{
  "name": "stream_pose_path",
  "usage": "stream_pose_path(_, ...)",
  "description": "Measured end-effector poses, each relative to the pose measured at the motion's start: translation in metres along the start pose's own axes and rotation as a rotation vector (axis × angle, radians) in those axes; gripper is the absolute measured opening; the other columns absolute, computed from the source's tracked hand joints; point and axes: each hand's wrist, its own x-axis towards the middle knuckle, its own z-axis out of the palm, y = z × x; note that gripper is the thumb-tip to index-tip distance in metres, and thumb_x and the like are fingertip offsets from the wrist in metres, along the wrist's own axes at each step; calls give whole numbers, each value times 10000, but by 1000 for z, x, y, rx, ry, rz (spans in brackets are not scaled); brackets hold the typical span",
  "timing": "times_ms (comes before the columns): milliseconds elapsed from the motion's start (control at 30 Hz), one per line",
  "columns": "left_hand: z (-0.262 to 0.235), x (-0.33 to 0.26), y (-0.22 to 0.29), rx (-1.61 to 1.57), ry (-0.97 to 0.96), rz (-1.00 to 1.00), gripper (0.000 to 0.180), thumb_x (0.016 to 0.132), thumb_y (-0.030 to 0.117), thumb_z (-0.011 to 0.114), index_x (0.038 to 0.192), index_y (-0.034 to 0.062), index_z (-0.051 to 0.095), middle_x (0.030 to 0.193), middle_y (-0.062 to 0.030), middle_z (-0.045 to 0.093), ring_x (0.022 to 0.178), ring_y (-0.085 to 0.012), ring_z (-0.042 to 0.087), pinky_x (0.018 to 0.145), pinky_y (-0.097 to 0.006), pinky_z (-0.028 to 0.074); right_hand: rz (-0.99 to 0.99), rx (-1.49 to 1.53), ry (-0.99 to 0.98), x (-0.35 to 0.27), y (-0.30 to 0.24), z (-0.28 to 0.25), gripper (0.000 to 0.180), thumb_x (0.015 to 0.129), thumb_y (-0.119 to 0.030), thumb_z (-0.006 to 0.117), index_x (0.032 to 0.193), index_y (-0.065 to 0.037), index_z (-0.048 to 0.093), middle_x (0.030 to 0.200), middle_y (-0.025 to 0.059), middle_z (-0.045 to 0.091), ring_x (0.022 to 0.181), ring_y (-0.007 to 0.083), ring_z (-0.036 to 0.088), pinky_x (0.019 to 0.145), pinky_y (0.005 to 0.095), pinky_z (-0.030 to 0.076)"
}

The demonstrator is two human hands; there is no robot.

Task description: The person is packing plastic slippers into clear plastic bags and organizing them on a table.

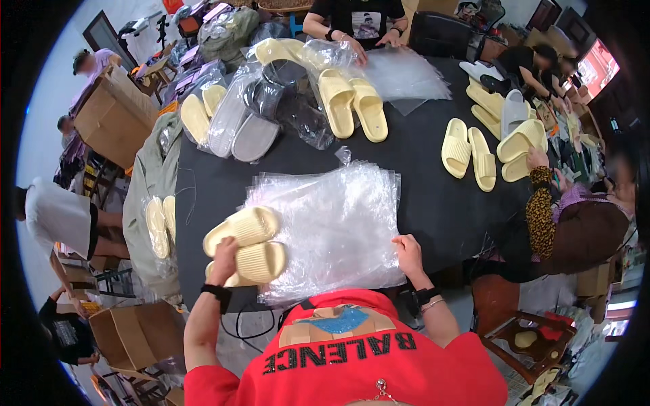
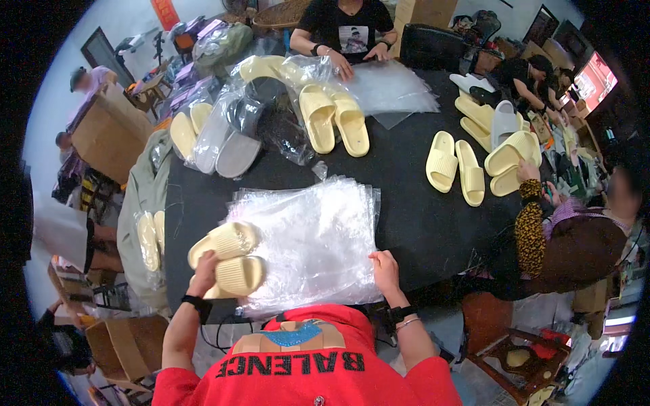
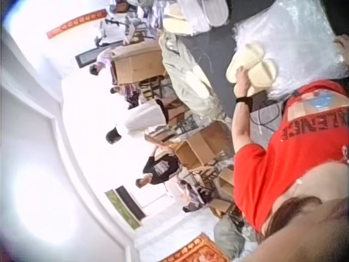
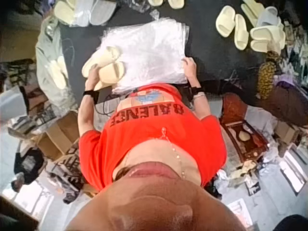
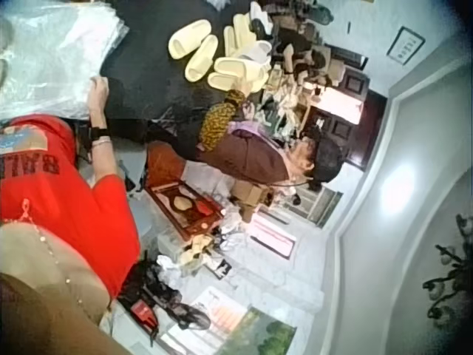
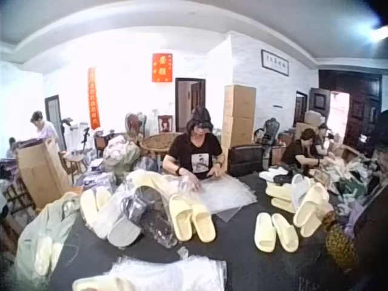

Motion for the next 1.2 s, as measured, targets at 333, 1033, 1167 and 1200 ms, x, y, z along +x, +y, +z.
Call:
stream_pose_path(333,-152,95,15,-140,557,-43,136,781,56,493,897,6,545,853,-143,553,855,-332,523,740,-412,414,-661,-491,-424,9,-66,36,694,725,-598,564,1266,-169,491,1356,150,376,1314,341,246,983,662,138)
stream_pose_path(1033,48,187,185,164,-116,294,189,700,82,552,881,27,551,920,-135,563,895,-335,540,734,-442,463,-621,-432,-721,19,-35,74,730,732,-502,598,1361,-212,369,1413,109,316,1347,300,196,1004,682,-28)
stream_pose_path(1167,3,154,218,-10,-19,285,205,682,41,543,884,15,520,876,-161,543,827,-355,551,693,-452,468,-482,-653,-804,45,-39,28,654,762,-482,563,1328,-188,421,1387,109,358,1331,329,222,1021,668,2)
stream_pose_path(1200,-3,144,224,-116,-24,232,216,682,37,540,896,16,514,868,-167,541,805,-361,560,677,-455,472,-377,-703,-906,44,-44,21,650,771,-479,552,1332,-179,416,1398,104,344,1344,327,193,1023,665,9)
